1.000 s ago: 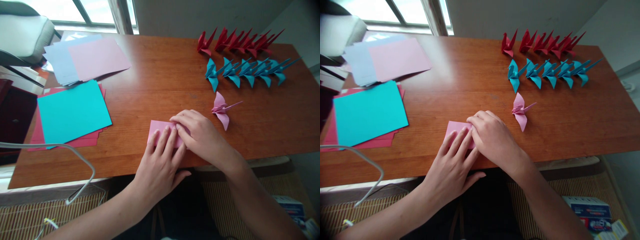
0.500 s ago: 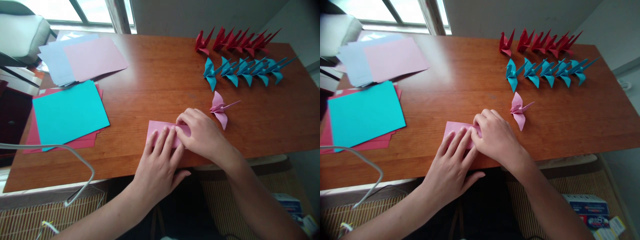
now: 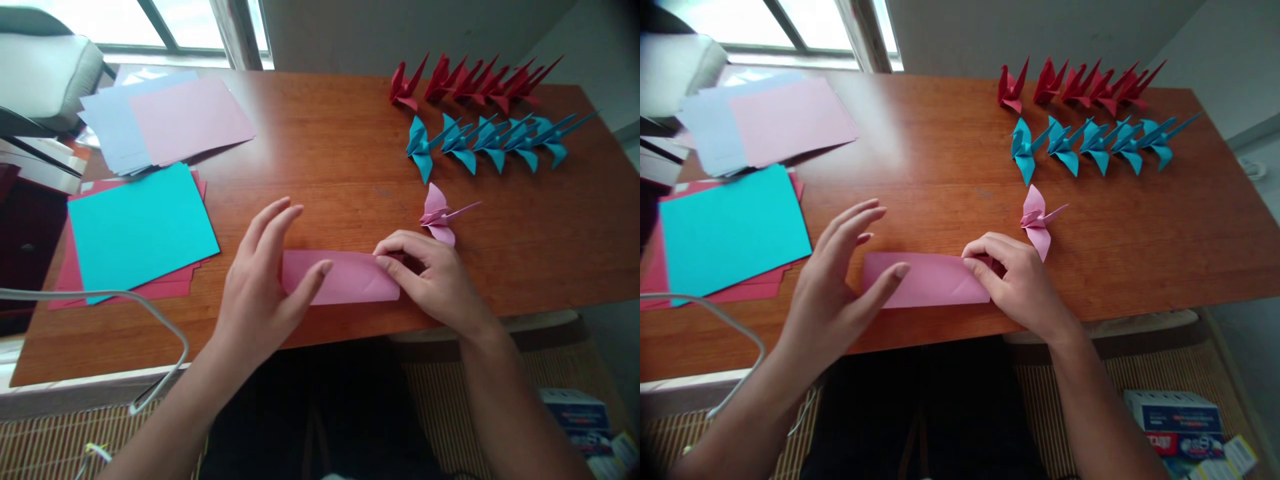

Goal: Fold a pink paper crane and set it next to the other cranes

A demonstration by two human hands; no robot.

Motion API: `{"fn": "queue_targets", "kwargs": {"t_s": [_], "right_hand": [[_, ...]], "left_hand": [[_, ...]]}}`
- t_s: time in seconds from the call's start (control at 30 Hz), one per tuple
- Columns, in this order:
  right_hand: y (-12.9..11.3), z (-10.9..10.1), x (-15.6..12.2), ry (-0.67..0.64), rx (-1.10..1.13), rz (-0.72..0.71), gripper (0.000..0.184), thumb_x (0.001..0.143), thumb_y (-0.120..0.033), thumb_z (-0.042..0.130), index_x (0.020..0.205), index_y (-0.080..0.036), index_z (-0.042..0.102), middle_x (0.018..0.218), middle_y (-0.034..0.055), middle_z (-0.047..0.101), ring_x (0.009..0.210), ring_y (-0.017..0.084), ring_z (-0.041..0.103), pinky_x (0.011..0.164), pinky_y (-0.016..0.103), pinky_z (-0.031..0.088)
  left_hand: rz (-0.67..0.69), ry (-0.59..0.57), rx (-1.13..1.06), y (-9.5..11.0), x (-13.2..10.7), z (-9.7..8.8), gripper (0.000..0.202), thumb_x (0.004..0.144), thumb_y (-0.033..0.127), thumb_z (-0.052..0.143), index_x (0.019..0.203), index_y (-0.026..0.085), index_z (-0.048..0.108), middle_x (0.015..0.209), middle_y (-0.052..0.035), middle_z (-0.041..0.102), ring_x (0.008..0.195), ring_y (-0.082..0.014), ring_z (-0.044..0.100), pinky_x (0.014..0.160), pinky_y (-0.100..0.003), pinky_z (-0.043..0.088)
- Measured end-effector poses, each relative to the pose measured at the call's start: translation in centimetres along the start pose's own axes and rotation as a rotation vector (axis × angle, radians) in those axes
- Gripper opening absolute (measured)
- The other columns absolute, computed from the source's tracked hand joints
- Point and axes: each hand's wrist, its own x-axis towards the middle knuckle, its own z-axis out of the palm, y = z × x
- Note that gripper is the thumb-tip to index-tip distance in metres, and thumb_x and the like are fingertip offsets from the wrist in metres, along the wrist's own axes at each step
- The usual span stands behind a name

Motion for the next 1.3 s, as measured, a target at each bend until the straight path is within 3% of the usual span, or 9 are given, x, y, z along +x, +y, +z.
{"fn": "queue_targets", "kwargs": {"t_s": [0.07, 0.13, 0.23, 0.3, 0.47, 0.57, 0.7, 0.9, 1.3], "right_hand": [[0.0, 0.0, 0.2, 0.006, 0.042, -0.041, 0.01, 0.095, -0.02, 0.061, 0.088, -0.022, 0.066, 0.087, 0.0005, 0.069, 0.082, 0.016, 0.064, 0.075, 0.03, 0.049], [-0.1, 0.0, 0.5, 0.032, 0.061, -0.06, 0.01, 0.095, -0.02, 0.061, 0.087, -0.022, 0.066, 0.086, 0.0003, 0.069, 0.081, 0.016, 0.064, 0.075, 0.03, 0.05], [0.0, 0.1, 0.7, 0.069, 0.088, -0.044, 0.009, 0.094, -0.023, 0.062, 0.086, -0.023, 0.066, 0.086, 0.0006, 0.069, 0.081, 0.017, 0.065, 0.075, 0.031, 0.052], [0.1, 0.4, 0.8, 0.087, 0.127, -0.003, 0.008, 0.092, -0.026, 0.065, 0.085, -0.023, 0.068, 0.085, 0.0011, 0.07, 0.08, 0.017, 0.065, 0.072, 0.031, 0.053], [0.6, 1.5, 1.1, 0.224, 0.288, 0.13, 0.008, 0.086, -0.03, 0.074, 0.084, -0.023, 0.071, 0.08, -0.0002, 0.071, 0.073, 0.015, 0.065, 0.064, 0.026, 0.055], [0.7, 2.0, 1.2, 0.322, 0.345, 0.151, 0.008, 0.084, -0.029, 0.076, 0.082, -0.023, 0.071, 0.079, -0.0013, 0.071, 0.072, 0.014, 0.066, 0.064, 0.024, 0.056], [1.0, 2.4, 1.2, 0.355, 0.379, 0.153, 0.008, 0.083, -0.03, 0.077, 0.083, -0.024, 0.072, 0.08, -0.0013, 0.072, 0.072, 0.013, 0.066, 0.064, 0.024, 0.056], [2.2, 2.6, 1.1, 0.529, 0.434, 0.168, 0.016, 0.084, -0.04, 0.077, 0.087, -0.025, 0.072, 0.083, 0.0001, 0.072, 0.077, 0.015, 0.068, 0.069, 0.028, 0.058], [2.2, 2.6, 0.9, 0.515, 0.39, 0.173, 0.018, 0.084, -0.041, 0.077, 0.09, -0.024, 0.073, 0.086, 0.0004, 0.074, 0.076, 0.015, 0.069, 0.069, 0.027, 0.06]], "left_hand": [[-0.115, -0.043, -0.206, -0.8, 0.8, -0.4, 0.059, 0.086, 0.045, 0.072, 0.139, 0.024, 0.055, 0.143, -0.012, 0.059, 0.127, -0.0298, 0.061, 0.099, -0.042, 0.057], [-0.258, -0.088, -0.371, -1.3, 1.1, -0.6, 0.053, 0.083, 0.047, 0.076, 0.129, 0.022, 0.064, 0.121, -0.0106, 0.071, 0.106, -0.0268, 0.07, 0.084, -0.036, 0.06], [-0.439, -0.103, -0.529, -1.6, 0.9, -0.9, 0.032, 0.081, 0.048, 0.078, 0.095, 0.019, 0.074, 0.083, -0.0054, 0.073, 0.074, -0.0193, 0.069, 0.06, -0.026, 0.055], [-0.494, -0.056, -0.578, -1.7, 0.8, -0.8, 0.029, 0.079, 0.047, 0.08, 0.081, 0.018, 0.073, 0.074, -0.0034, 0.07, 0.064, -0.016, 0.064, 0.053, -0.024, 0.049], [-0.488, 0.199, -0.548, -1.9, 0.9, 0.0, 0.025, 0.073, 0.042, 0.085, 0.081, 0.02, 0.075, 0.074, -0.001, 0.071, 0.064, -0.0142, 0.063, 0.055, -0.023, 0.051], [-0.491, 0.271, -0.55, -2.0, 0.9, 0.3, 0.024, 0.074, 0.042, 0.085, 0.081, 0.021, 0.075, 0.074, -0.0001, 0.071, 0.065, -0.0139, 0.063, 0.056, -0.024, 0.053], [-0.478, 0.277, -0.552, -2.0, 0.8, 0.2, 0.019, 0.075, 0.037, 0.085, 0.082, 0.022, 0.076, 0.08, -0.0006, 0.074, 0.069, -0.0138, 0.065, 0.06, -0.024, 0.054], [-0.437, 0.242, -0.358, -1.7, 0.8, 0.1, 0.023, 0.074, 0.04, 0.085, 0.083, 0.021, 0.077, 0.08, -0.0012, 0.076, 0.075, -0.0175, 0.07, 0.064, -0.025, 0.056], [-0.425, 0.213, -0.346, -1.9, 0.8, 0.0, 0.023, 0.074, 0.04, 0.085, 0.085, 0.02, 0.078, 0.08, -0.0017, 0.076, 0.07, -0.0149, 0.068, 0.06, -0.022, 0.054]]}}
